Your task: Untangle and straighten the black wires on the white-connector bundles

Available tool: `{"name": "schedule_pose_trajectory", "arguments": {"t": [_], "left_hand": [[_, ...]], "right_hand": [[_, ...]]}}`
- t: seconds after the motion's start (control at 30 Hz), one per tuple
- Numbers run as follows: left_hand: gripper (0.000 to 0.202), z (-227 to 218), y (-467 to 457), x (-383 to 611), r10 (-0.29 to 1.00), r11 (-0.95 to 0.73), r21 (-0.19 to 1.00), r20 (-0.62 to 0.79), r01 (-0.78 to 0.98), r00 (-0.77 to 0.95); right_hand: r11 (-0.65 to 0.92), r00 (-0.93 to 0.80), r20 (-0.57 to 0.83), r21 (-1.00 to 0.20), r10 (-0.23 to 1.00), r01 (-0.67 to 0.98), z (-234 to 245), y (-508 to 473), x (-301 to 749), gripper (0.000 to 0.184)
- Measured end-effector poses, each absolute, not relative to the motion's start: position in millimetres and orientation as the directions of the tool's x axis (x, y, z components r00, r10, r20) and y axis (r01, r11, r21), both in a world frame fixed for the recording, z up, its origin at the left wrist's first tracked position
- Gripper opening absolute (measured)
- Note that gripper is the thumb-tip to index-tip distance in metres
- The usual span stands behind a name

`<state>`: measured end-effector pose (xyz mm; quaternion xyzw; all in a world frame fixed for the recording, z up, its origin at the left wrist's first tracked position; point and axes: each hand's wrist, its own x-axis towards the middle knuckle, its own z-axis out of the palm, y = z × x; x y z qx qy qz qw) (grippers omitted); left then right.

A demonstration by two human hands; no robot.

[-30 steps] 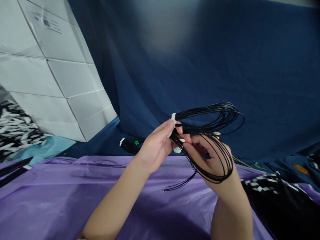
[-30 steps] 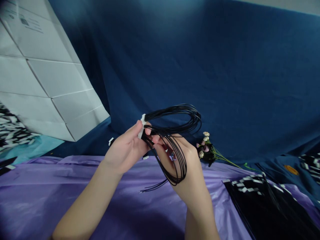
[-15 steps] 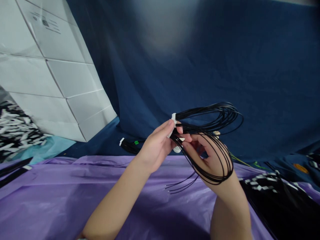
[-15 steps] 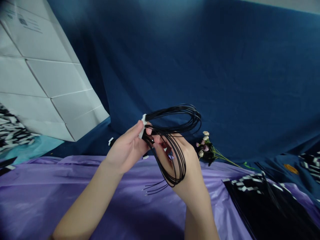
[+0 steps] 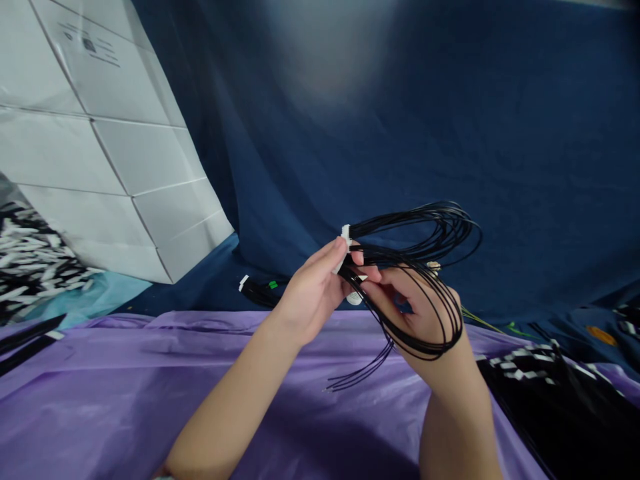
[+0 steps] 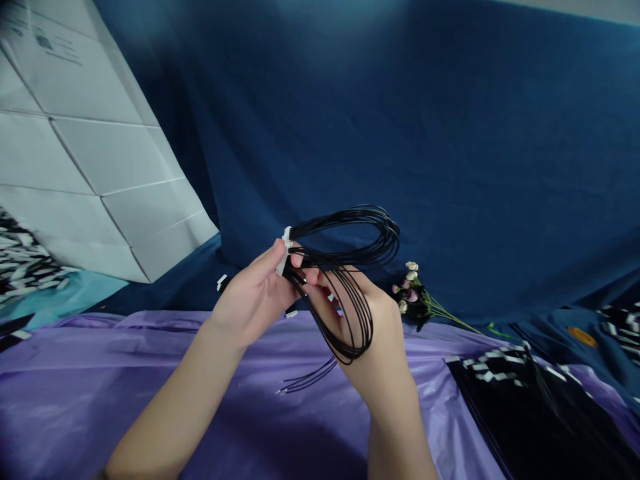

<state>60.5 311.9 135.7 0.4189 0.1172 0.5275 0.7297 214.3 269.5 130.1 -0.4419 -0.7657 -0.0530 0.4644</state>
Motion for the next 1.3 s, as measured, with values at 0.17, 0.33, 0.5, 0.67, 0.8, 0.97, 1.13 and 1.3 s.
{"name": "schedule_pose_trajectory", "arguments": {"t": [0.17,0.33,0.5,0.67,0.8,0.97,1.13,1.3], "left_hand": [[0.027,137,312,62,0.882,0.074,0.729,0.271,-0.680,0.386],[0.031,138,312,61,0.883,0.084,0.762,0.242,-0.642,0.403],[0.032,138,311,61,0.883,0.081,0.779,0.233,-0.622,0.407],[0.033,139,311,62,0.876,0.076,0.776,0.247,-0.626,0.414],[0.032,138,311,62,0.881,0.065,0.768,0.255,-0.637,0.398],[0.032,140,311,60,0.886,0.061,0.781,0.244,-0.621,0.395],[0.031,143,310,59,0.896,0.090,0.773,0.212,-0.628,0.389],[0.032,144,311,58,0.902,0.118,0.755,0.191,-0.645,0.388]], "right_hand": [[0.588,-0.192,0.758,-0.293,0.624,0.754,132,267,212,0.012],[0.593,-0.196,0.747,-0.309,0.636,0.743,133,270,212,0.012],[0.597,-0.196,0.738,-0.328,0.645,0.732,128,271,213,0.014],[0.596,-0.186,0.752,-0.319,0.632,0.737,127,272,212,0.015],[0.575,-0.186,0.745,-0.304,0.641,0.760,127,273,210,0.013],[0.582,-0.176,0.762,-0.300,0.623,0.756,128,271,209,0.012],[0.573,-0.140,0.793,-0.294,0.593,0.766,130,273,204,0.013],[0.610,-0.068,0.717,-0.535,0.694,0.585,132,270,206,0.012]]}}
